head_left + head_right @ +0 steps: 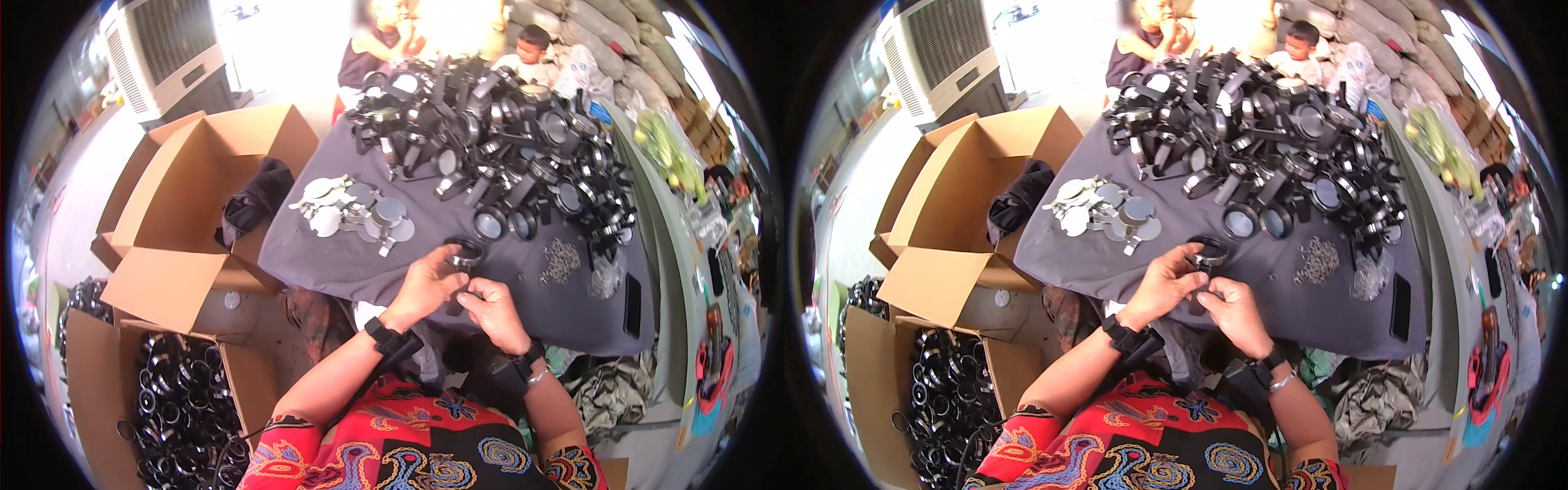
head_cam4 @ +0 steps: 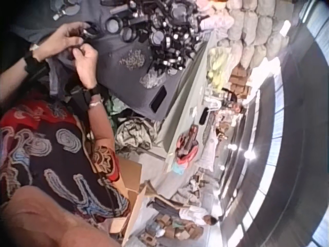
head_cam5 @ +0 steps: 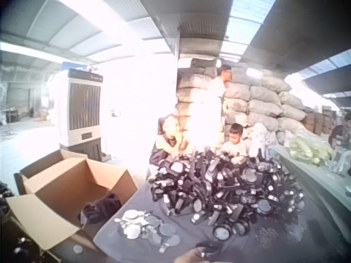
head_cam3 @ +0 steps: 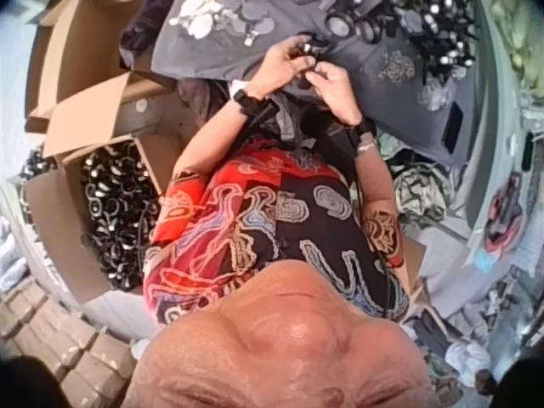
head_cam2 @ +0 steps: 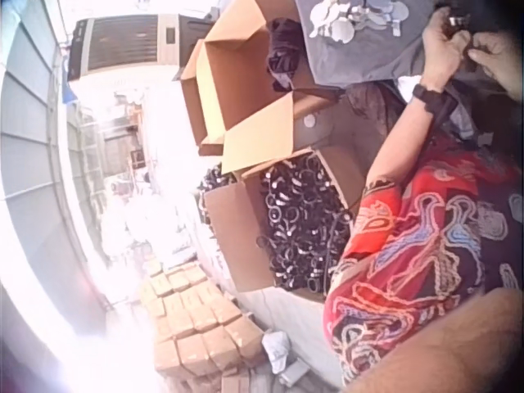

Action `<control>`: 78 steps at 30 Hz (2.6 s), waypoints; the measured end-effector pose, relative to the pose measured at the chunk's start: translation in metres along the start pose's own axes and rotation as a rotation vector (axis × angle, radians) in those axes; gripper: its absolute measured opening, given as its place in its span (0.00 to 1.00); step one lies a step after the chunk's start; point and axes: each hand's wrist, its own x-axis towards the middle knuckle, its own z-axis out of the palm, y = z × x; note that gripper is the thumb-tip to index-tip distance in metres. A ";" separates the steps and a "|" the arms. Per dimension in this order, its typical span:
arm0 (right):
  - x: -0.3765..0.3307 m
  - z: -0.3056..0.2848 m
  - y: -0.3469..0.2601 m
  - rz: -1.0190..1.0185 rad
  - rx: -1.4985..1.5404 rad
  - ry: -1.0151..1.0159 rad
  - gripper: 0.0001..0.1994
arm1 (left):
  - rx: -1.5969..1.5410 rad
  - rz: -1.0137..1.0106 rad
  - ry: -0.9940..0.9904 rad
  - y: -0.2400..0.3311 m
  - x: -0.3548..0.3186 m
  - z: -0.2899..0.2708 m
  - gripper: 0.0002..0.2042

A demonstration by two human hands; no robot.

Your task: The person assembles small metal parts, likely hose clamps, by hand. They pick up a clamp and a screw, fit them together, and place the assembled unit into a cardboard box. The person repeats this process continuously.

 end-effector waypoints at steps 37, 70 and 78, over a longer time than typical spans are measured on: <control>0.218 0.084 -0.057 -0.282 -0.606 -0.078 0.13 | 0.310 0.387 0.112 -0.011 -0.007 0.002 0.12; 0.192 0.077 -0.057 -0.238 -1.242 -0.234 0.18 | 0.161 0.173 0.051 -0.010 -0.006 0.001 0.08; 0.216 0.066 -0.027 -0.380 -1.121 -0.128 0.11 | 0.254 0.202 0.057 -0.008 -0.006 0.003 0.10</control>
